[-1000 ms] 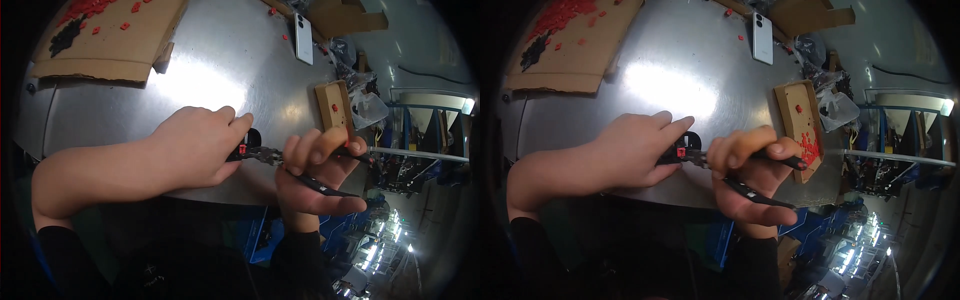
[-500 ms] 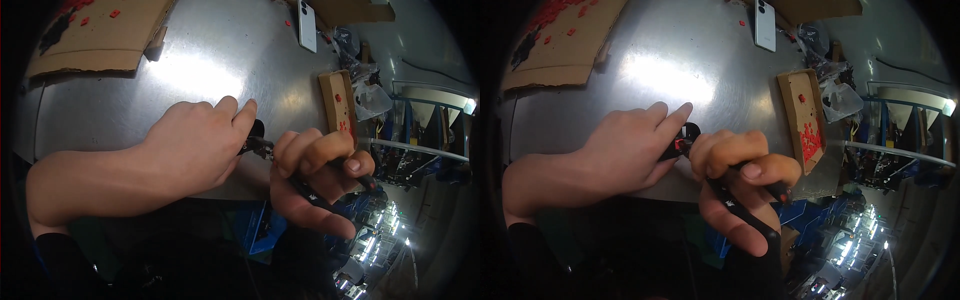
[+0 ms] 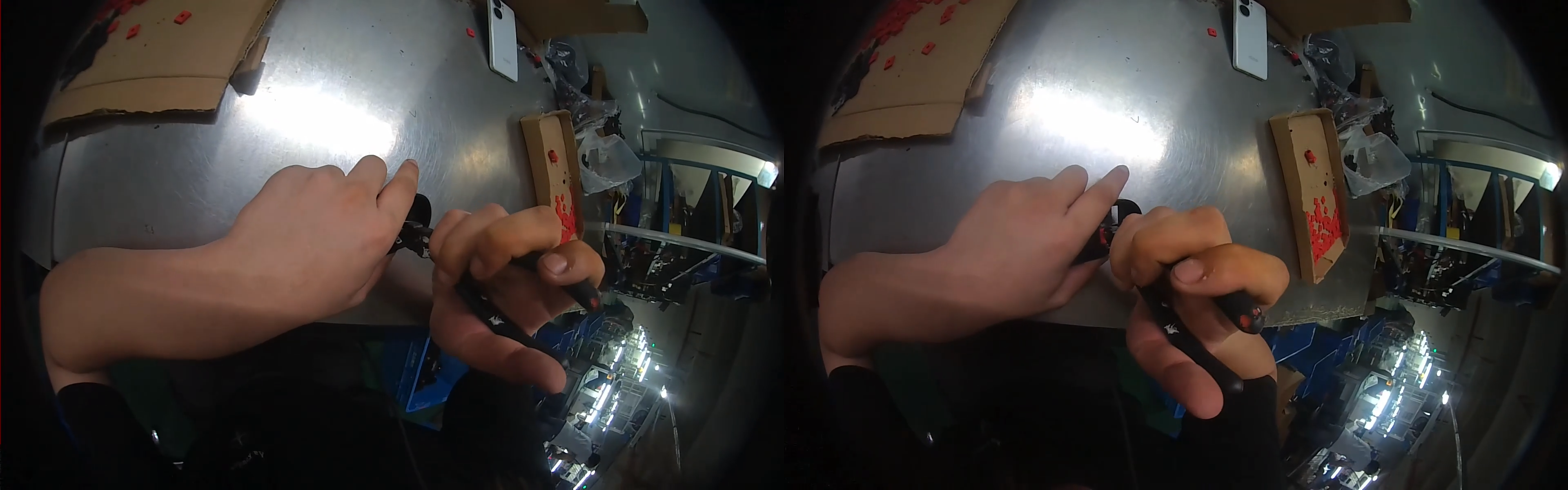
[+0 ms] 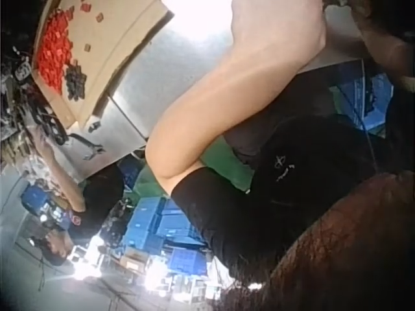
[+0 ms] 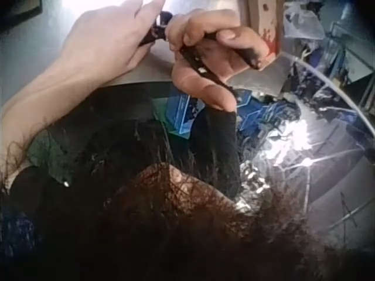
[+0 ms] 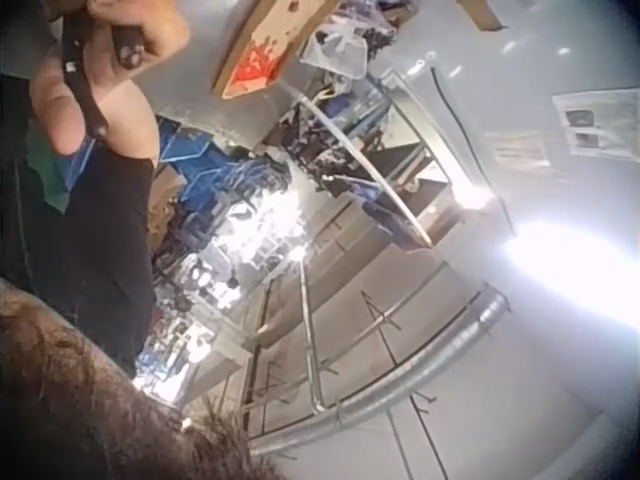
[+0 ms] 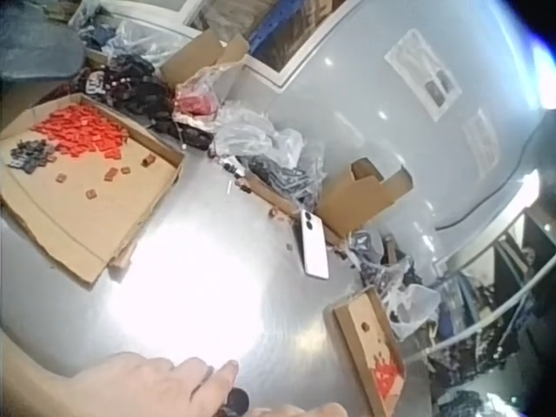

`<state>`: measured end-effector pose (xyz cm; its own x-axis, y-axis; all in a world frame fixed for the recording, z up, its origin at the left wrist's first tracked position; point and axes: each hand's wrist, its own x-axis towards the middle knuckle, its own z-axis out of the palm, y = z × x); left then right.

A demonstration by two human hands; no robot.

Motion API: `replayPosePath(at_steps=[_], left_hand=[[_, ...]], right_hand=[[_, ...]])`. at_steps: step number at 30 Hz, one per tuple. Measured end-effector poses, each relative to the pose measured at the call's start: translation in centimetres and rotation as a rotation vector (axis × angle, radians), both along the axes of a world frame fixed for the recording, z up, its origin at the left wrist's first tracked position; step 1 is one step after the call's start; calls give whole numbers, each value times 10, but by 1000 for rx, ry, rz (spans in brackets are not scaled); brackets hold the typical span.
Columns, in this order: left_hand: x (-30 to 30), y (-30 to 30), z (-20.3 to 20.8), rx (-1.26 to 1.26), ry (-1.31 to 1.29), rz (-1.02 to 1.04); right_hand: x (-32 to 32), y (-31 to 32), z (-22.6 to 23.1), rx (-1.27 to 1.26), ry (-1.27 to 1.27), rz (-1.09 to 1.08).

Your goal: Assemble small electronic cooling fan components at a factory workbench using pliers.

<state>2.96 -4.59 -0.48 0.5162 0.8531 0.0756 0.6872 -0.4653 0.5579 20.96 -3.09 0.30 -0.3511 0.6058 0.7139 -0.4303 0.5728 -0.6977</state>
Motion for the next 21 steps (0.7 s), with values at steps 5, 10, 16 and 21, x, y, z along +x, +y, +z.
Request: replayPosePath(at_steps=[5, 10, 16, 21], left_hand=[[5, 1, -2, 30, 64, 20], [2, 5, -17, 94, -1, 75], [-7, 46, -18, 158, -67, -130], [-15, 63, -17, 164, -44, -306]], right_hand=[[1, -7, -1, 196, -222, -183], [-19, 7, -25, 213, -152, -80], [0, 47, 11, -349, -191, 251], [4, 71, 1, -480, -71, 629]])
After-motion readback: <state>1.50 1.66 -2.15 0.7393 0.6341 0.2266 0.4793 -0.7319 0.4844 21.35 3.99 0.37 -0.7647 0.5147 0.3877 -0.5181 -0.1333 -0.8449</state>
